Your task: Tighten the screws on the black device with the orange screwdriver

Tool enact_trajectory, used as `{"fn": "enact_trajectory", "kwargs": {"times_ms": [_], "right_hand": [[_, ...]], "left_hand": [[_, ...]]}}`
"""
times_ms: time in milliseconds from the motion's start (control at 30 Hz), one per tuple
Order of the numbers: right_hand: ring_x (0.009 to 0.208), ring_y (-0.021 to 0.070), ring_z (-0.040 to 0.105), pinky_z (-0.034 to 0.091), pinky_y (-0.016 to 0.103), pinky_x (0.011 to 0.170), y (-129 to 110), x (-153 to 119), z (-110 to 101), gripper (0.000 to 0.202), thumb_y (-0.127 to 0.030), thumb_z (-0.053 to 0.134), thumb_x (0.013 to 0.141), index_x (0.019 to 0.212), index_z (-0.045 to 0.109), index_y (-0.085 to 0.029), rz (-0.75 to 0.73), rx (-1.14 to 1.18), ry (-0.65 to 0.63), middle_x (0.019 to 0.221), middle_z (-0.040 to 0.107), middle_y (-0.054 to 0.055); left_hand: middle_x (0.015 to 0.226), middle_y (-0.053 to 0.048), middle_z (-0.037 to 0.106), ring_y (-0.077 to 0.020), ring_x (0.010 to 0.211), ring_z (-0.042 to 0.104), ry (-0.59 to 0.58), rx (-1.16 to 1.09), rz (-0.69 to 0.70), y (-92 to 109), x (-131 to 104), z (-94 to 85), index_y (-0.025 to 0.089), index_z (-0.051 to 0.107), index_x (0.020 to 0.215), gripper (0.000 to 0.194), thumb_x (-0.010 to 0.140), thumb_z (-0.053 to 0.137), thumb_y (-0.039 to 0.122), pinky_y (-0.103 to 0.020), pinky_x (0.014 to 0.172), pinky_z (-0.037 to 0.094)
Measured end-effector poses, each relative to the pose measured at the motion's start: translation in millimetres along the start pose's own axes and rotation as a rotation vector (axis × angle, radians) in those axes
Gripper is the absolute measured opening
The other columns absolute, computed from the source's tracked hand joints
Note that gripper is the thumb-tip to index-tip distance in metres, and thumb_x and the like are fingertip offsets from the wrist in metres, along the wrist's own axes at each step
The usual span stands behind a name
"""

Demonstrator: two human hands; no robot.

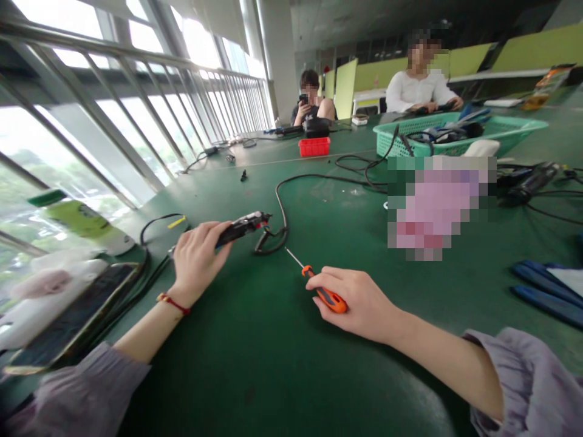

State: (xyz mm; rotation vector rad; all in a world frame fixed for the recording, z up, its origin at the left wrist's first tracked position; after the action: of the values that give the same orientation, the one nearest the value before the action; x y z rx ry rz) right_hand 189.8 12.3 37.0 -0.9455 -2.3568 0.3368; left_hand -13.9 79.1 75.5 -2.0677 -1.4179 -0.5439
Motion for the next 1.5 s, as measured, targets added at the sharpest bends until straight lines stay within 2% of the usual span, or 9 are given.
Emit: {"fn": "enact_trajectory", "kwargs": {"times_ms": [133,300,467,633,900,1167,1300,1400,1500], "right_hand": [[0.067,0.0104,0.055,0.044,0.023,0.063,1,1,-4,0.015,-0.02,0.052,0.078,0.093,0.055,-0.02,-0.001,0.023,0.037,0.079,0.06,0.001],[0.059,0.0096,0.052,0.041,0.021,0.056,-3,0,-9,0.011,-0.02,0.055,0.074,0.086,0.055,-0.019,-0.045,-0.009,0.087,0.07,0.057,0.0],[0.062,0.0108,0.053,0.042,0.022,0.057,-4,1,-4,0.013,-0.019,0.055,0.074,0.087,0.055,-0.019,-0.054,-0.045,0.041,0.072,0.059,0.001],[0.064,0.0119,0.055,0.044,0.023,0.059,-5,1,-1,0.014,-0.02,0.056,0.074,0.088,0.056,-0.018,-0.064,-0.069,0.019,0.074,0.06,0.002],[0.066,0.0117,0.055,0.043,0.023,0.061,-4,0,2,0.015,-0.02,0.057,0.074,0.088,0.057,-0.019,-0.066,-0.078,-0.005,0.076,0.059,0.002],[0.066,0.0113,0.054,0.041,0.023,0.062,-3,0,6,0.014,-0.02,0.057,0.074,0.088,0.057,-0.018,-0.069,-0.087,-0.036,0.077,0.059,0.002],[0.068,0.0118,0.055,0.042,0.023,0.063,-1,0,7,0.015,-0.021,0.056,0.075,0.09,0.057,-0.018,-0.067,-0.084,-0.037,0.08,0.06,0.002],[0.067,0.0119,0.055,0.042,0.024,0.062,-1,0,6,0.015,-0.021,0.057,0.075,0.09,0.058,-0.018,-0.067,-0.083,-0.03,0.079,0.06,0.002],[0.066,0.0121,0.055,0.042,0.024,0.06,-1,0,3,0.016,-0.024,0.058,0.075,0.09,0.058,-0.017,-0.061,-0.076,-0.008,0.078,0.06,0.002]], "left_hand": [[0.107,-0.006,0.062,-0.0194,0.092,0.058,-0.078,-0.203,0.136,51,24,23.6,0.02,0.048,0.117,0.033,0.089,0.041,0.035,-0.032,0.083,0.04],[0.105,-0.005,0.063,-0.0184,0.096,0.056,-0.147,-0.325,0.199,72,49,55.2,0.018,0.05,0.115,0.034,0.088,0.044,0.038,-0.033,0.091,0.038],[0.117,-0.007,0.058,-0.0183,0.107,0.051,-0.133,-0.276,0.126,52,50,62.5,0.017,0.049,0.119,0.035,0.091,0.035,0.034,-0.034,0.097,0.034],[0.104,-0.007,0.062,-0.0216,0.095,0.056,-0.072,-0.104,-0.181,-12,38,50.8,0.017,0.055,0.111,0.034,0.089,0.03,0.024,-0.034,0.081,0.042],[0.102,-0.006,0.063,-0.0216,0.093,0.057,-0.335,-0.008,-0.151,-67,0,60.9,0.021,0.065,0.099,0.037,0.081,0.032,0.015,-0.032,0.072,0.047],[0.113,-0.006,0.056,-0.0204,0.102,0.053,-0.458,0.006,-0.067,-83,-23,57.0,0.016,0.058,0.112,0.045,0.077,0.03,0.009,-0.03,0.08,0.046],[0.106,-0.006,0.058,-0.0213,0.095,0.056,-0.515,0.047,-0.097,-81,-24,55.2,0.016,0.062,0.105,0.037,0.083,0.031,0.016,-0.031,0.073,0.048],[0.1,-0.006,0.059,-0.0209,0.086,0.058,-0.527,0.064,-0.117,-66,-21,50.2,0.017,0.063,0.098,0.032,0.085,0.034,0.018,-0.031,0.067,0.048],[0.095,-0.006,0.059,-0.0204,0.088,0.057,-0.47,0.041,-0.06,-29,-17,41.4,0.016,0.062,0.096,0.027,0.086,0.037,0.017,-0.029,0.066,0.048]]}}
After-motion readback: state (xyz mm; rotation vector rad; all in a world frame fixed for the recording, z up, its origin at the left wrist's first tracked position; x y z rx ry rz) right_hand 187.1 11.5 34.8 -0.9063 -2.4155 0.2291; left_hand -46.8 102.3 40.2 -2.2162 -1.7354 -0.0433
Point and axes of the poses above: each hand's wrist, its own x-axis towards the middle knuckle, its own z-axis out of the palm, y = z × x, the point moved 10 cm from there along x, towards the middle knuckle
